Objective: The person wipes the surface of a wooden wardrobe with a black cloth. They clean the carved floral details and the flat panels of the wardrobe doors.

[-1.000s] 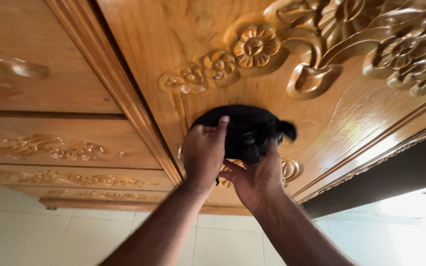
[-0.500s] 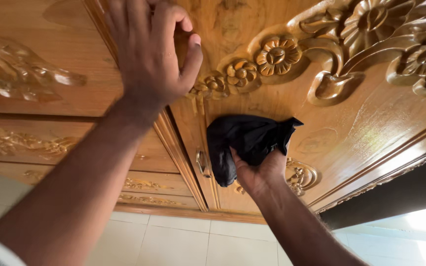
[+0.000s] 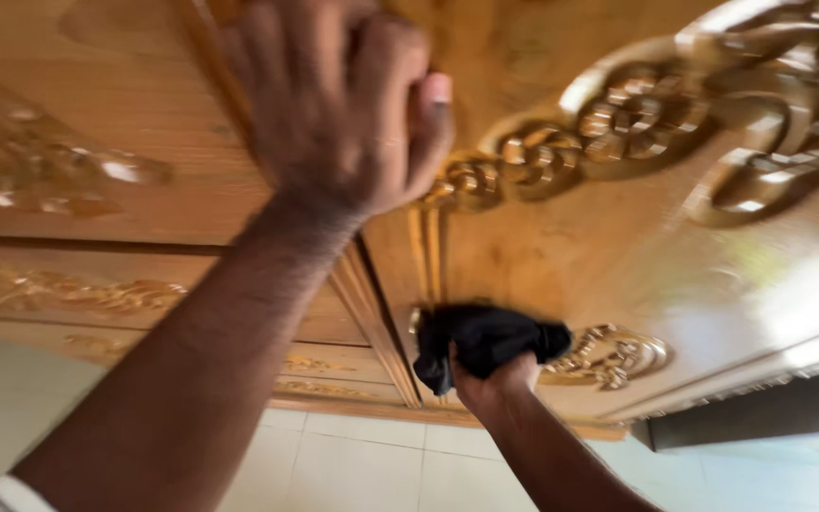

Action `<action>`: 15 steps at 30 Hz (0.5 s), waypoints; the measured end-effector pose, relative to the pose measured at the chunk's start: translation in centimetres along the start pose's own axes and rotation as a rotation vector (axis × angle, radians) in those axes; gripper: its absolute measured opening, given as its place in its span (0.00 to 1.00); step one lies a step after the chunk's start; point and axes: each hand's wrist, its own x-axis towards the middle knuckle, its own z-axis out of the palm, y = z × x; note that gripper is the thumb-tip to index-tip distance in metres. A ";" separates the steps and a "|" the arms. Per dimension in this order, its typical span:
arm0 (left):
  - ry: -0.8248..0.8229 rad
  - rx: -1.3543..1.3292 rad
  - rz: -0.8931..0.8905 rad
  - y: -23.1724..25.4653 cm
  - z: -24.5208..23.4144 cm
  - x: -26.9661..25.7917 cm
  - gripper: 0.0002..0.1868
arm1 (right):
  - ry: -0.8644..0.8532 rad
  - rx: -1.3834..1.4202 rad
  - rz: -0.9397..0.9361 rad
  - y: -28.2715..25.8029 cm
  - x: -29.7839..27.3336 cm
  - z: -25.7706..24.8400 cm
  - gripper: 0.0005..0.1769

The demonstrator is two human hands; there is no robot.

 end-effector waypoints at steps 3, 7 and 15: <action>-0.044 -0.008 -0.005 0.0 -0.4 -0.1 0.08 | 0.164 0.018 0.094 0.9 3.3 -2.3 0.34; -0.059 -0.028 0.003 0.0 -0.6 0.0 0.07 | 0.085 0.056 0.145 1.4 6.4 -4.3 0.35; -0.083 -0.049 0.008 -0.2 -1.1 -0.4 0.06 | 0.111 0.117 0.142 1.4 -2.9 3.0 0.31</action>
